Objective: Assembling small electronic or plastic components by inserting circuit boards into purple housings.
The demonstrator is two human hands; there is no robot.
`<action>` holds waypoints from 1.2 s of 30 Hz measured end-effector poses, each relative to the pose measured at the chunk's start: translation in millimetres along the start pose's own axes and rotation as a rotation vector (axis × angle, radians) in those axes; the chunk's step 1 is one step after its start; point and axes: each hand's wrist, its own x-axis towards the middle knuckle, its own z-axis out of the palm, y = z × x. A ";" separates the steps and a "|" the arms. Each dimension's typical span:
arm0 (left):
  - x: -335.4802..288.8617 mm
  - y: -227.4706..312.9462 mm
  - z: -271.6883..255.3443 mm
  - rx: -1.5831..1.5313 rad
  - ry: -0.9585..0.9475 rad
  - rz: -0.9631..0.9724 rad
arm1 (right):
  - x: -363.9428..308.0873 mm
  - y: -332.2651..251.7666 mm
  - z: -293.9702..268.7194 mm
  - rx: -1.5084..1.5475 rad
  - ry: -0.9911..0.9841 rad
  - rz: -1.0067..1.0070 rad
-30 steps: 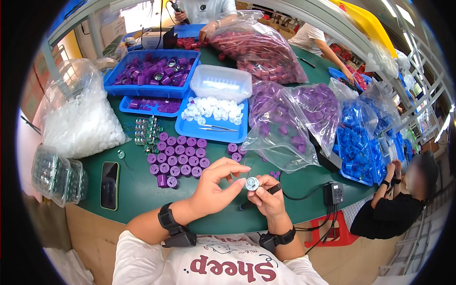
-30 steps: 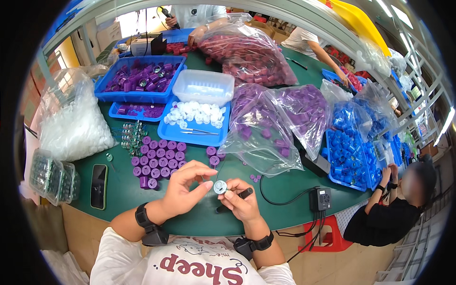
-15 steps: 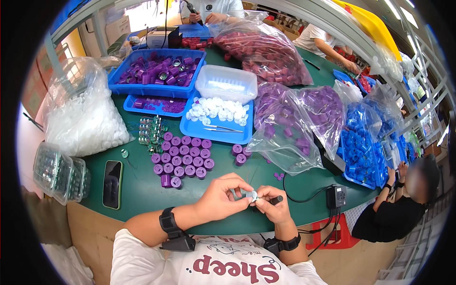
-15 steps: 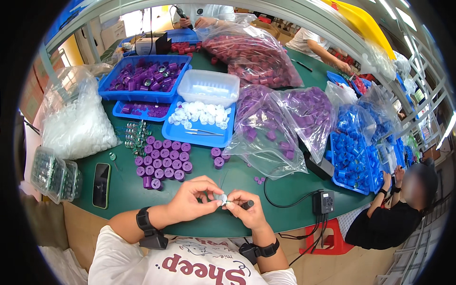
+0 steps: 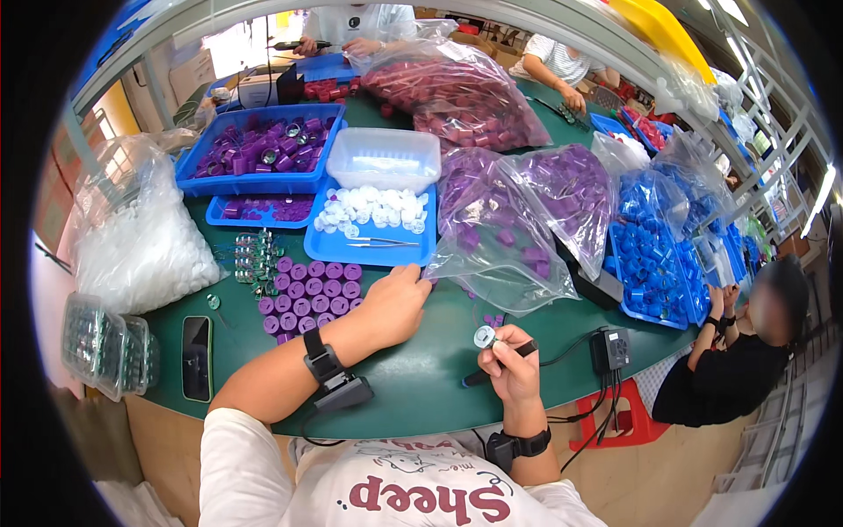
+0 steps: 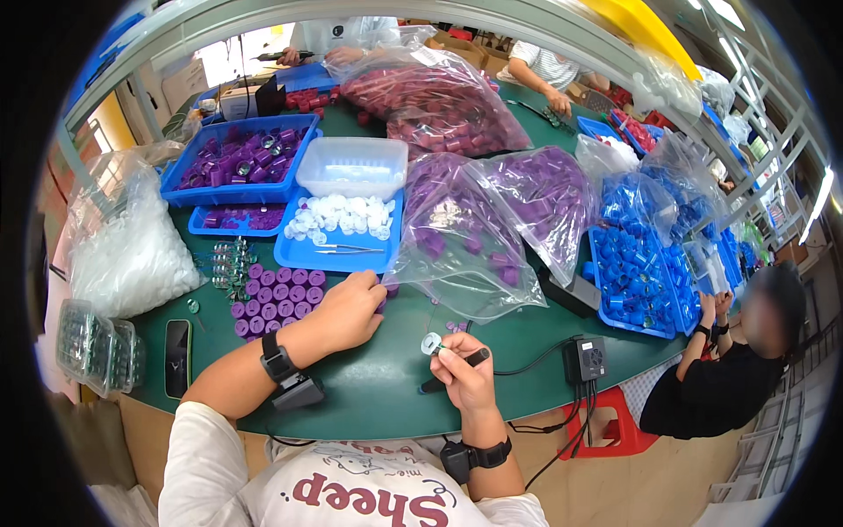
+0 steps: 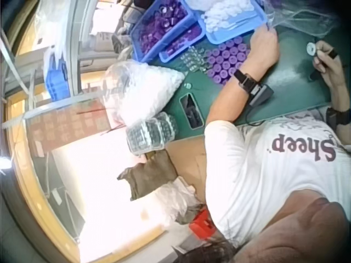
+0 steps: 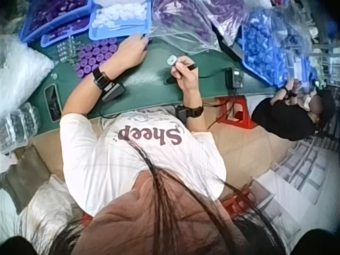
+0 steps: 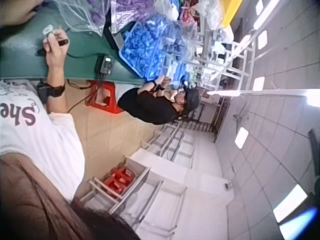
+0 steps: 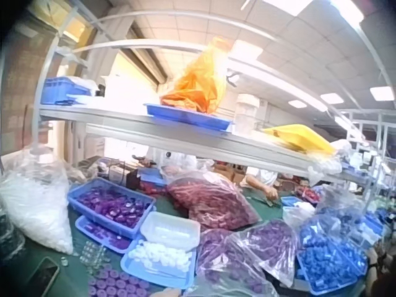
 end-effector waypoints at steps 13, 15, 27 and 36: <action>-13.1 4.9 8.3 -0.102 -0.115 -0.010 | 0.1 2.3 -4.0 0.134 -0.189 0.033; -15.7 6.7 1.5 -0.146 -0.168 -0.031 | 0.1 4.1 -5.9 0.113 -0.172 0.032; -29.3 58.8 6.0 -0.347 -0.245 -0.128 | 2.4 1.7 -9.3 0.141 0.031 -0.046; -32.9 46.0 24.5 -0.324 -0.177 -0.145 | 0.8 -10.4 -16.4 -0.005 0.093 -0.138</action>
